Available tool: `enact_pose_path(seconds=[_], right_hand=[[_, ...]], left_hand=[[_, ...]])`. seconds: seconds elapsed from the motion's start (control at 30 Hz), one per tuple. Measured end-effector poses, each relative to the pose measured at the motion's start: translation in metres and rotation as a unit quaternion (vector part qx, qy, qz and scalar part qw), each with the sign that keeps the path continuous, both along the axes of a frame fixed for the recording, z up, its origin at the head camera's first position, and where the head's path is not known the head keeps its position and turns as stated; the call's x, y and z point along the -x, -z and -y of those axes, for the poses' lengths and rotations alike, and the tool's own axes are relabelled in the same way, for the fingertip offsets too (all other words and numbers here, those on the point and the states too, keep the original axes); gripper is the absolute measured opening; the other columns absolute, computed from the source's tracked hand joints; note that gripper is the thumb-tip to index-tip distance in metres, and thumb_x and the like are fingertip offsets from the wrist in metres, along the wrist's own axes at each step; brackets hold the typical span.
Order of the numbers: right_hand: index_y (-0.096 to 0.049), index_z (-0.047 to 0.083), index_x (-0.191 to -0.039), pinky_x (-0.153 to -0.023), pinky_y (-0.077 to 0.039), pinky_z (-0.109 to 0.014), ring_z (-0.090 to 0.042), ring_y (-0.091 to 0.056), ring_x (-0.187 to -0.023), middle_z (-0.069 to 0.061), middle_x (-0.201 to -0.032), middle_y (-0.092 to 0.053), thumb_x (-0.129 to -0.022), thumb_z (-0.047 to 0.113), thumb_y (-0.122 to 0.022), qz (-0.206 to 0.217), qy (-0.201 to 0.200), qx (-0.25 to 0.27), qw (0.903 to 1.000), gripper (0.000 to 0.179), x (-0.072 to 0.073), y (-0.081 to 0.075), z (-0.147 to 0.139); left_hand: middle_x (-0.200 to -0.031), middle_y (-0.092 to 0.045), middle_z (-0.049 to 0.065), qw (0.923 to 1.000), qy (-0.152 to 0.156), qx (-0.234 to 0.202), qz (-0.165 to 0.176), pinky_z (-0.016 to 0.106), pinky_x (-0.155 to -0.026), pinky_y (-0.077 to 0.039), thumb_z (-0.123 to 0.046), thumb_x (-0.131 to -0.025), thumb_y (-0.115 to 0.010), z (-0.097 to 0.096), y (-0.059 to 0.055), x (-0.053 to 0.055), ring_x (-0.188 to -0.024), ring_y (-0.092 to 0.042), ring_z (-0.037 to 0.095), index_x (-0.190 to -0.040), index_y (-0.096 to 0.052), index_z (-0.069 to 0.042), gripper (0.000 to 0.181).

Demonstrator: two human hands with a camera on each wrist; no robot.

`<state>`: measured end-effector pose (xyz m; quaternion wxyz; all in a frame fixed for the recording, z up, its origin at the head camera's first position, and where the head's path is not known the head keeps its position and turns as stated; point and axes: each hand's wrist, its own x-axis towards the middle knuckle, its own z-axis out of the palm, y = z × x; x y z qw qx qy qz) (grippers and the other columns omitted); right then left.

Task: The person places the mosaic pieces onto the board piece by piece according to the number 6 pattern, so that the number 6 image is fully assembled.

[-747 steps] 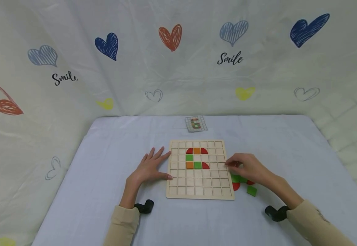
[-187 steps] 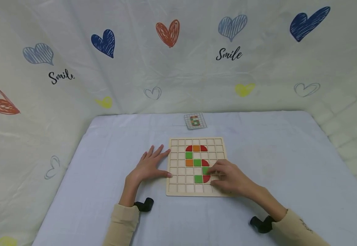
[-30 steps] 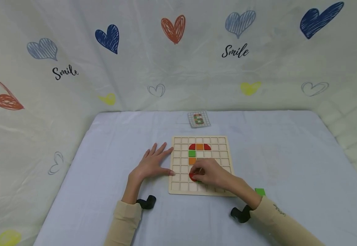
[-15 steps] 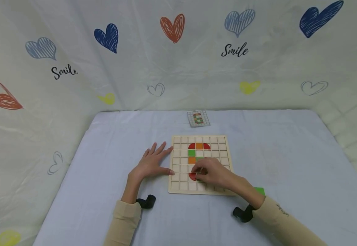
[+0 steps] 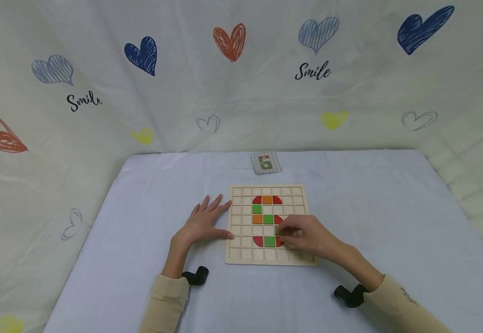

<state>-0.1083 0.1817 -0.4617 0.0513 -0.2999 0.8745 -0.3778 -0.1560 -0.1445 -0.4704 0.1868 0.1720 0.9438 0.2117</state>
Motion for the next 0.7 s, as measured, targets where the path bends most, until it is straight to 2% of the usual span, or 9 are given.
enact_pose_path(seconds=[0.23, 0.5, 0.7], right_hand=[[-0.075, 0.008, -0.108, -0.079, -0.062, -0.029, -0.005, -0.066, -0.086, 0.000, -0.101, -0.076, -0.085, 0.003, -0.081, -0.007, 0.025, -0.012, 0.9996, 0.024, -0.013, -0.001, -0.029], [-0.075, 0.009, -0.107, -0.075, -0.061, -0.027, -0.008, -0.067, -0.083, 0.002, -0.100, -0.076, -0.080, -0.001, -0.084, -0.040, 0.045, -0.004, 0.9982, 0.030, -0.027, 0.002, -0.052], [-0.075, 0.013, -0.107, -0.070, -0.057, -0.024, -0.009, -0.064, -0.083, 0.006, -0.102, -0.075, -0.078, 0.001, -0.086, -0.044, 0.080, -0.041, 0.9950, 0.033, -0.035, 0.002, -0.070]], left_hand=[[-0.174, -0.014, 0.003, 1.0000, 0.001, 0.000, 0.003, 0.060, -0.128, -0.004, -0.055, -0.081, -0.082, -0.003, 0.001, 0.000, -0.160, 0.003, 0.038, -0.163, -0.032, -0.029, 0.099], [-0.174, -0.015, 0.005, 0.9999, 0.004, 0.007, -0.007, 0.063, -0.127, -0.007, -0.057, -0.081, -0.082, -0.001, 0.004, 0.000, -0.160, 0.001, 0.040, -0.163, -0.033, -0.028, 0.099], [-0.174, -0.016, 0.006, 1.0000, 0.003, 0.000, -0.007, 0.064, -0.127, -0.006, -0.056, -0.081, -0.082, 0.000, 0.004, 0.000, -0.160, 0.002, 0.041, -0.163, -0.033, -0.027, 0.100]])
